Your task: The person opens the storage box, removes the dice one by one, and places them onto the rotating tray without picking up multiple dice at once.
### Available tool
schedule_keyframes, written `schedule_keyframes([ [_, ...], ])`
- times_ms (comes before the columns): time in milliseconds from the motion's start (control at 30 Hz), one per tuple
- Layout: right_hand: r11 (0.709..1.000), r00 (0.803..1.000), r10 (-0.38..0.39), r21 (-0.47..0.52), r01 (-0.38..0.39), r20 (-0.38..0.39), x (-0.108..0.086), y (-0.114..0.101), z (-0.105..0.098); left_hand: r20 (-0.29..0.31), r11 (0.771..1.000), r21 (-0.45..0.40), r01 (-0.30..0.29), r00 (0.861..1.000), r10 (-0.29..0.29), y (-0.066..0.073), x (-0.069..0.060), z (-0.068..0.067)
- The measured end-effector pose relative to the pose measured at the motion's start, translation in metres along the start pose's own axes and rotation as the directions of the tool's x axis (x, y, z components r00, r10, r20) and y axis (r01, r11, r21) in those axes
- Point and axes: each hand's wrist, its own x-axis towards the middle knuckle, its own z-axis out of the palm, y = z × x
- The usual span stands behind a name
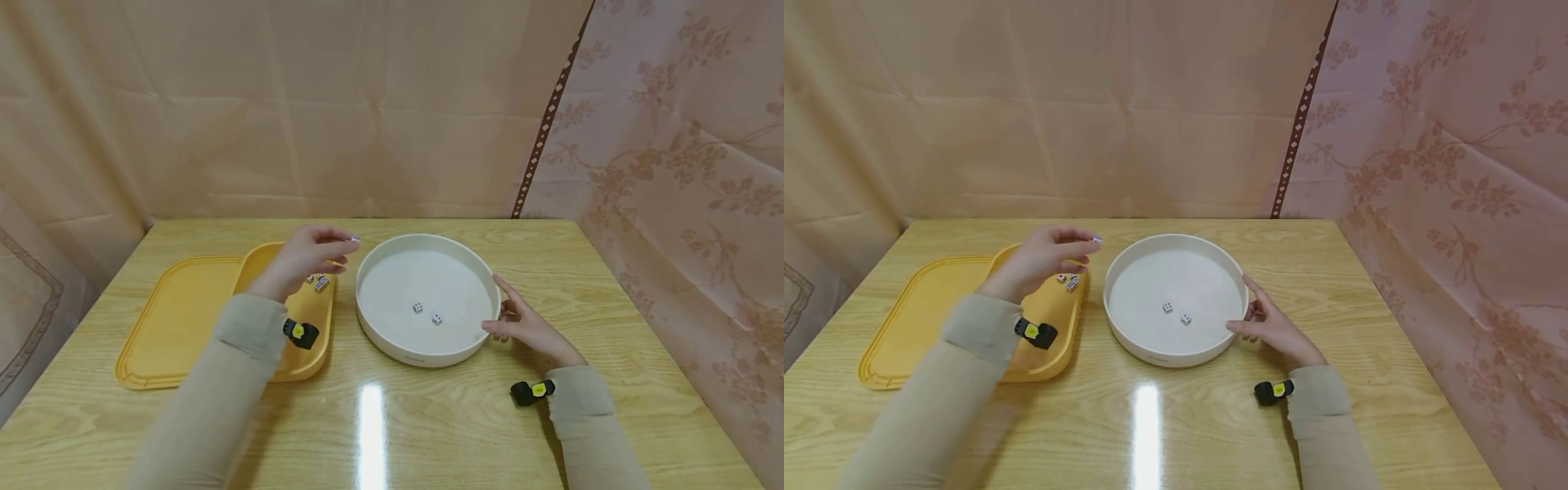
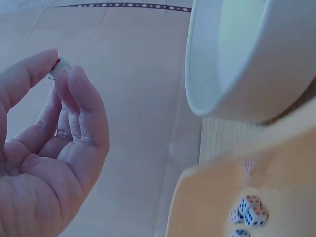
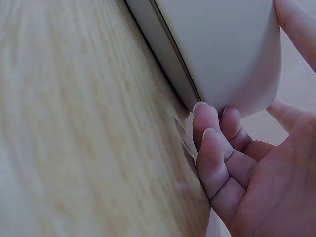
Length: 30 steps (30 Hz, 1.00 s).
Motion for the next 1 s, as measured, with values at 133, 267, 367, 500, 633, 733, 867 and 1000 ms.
schedule_keyframes([
  [133,1.000,1.000,-0.009,-0.001,0.009,-0.002,0.002,0.001,0.000,0.000,1.000,-0.007,0.004,1.000,-0.004,0.001,0.002,0.008],
  [267,1.000,1.000,-0.019,-0.001,0.019,-0.006,0.002,0.001,0.000,-0.005,1.000,-0.024,0.016,1.000,-0.016,0.000,0.008,0.019],
  [367,1.000,1.000,-0.015,-0.005,0.014,-0.007,0.001,0.001,0.000,-0.009,0.999,-0.039,0.027,1.000,-0.027,-0.002,0.013,0.028],
  [500,1.000,1.000,-0.007,-0.010,0.007,-0.006,0.000,0.001,0.001,-0.020,0.998,-0.053,0.036,0.999,-0.037,-0.003,0.018,0.038],
  [633,1.000,1.000,-0.005,-0.010,0.005,-0.004,0.000,0.001,0.001,-0.025,0.997,-0.059,0.042,0.999,-0.044,0.000,0.022,0.046],
  [733,1.000,1.000,-0.008,-0.009,0.008,-0.001,0.000,0.001,0.001,-0.023,0.997,-0.065,0.037,0.999,-0.039,0.000,0.023,0.051],
  [867,1.000,1.000,-0.008,-0.012,0.008,-0.003,0.000,0.001,0.000,-0.023,0.996,-0.080,0.032,0.999,-0.034,-0.002,0.025,0.056],
  [1000,1.000,1.000,-0.008,-0.014,0.008,-0.002,0.000,0.001,0.000,-0.043,0.994,-0.106,0.037,0.998,-0.042,-0.005,0.027,0.064],
])
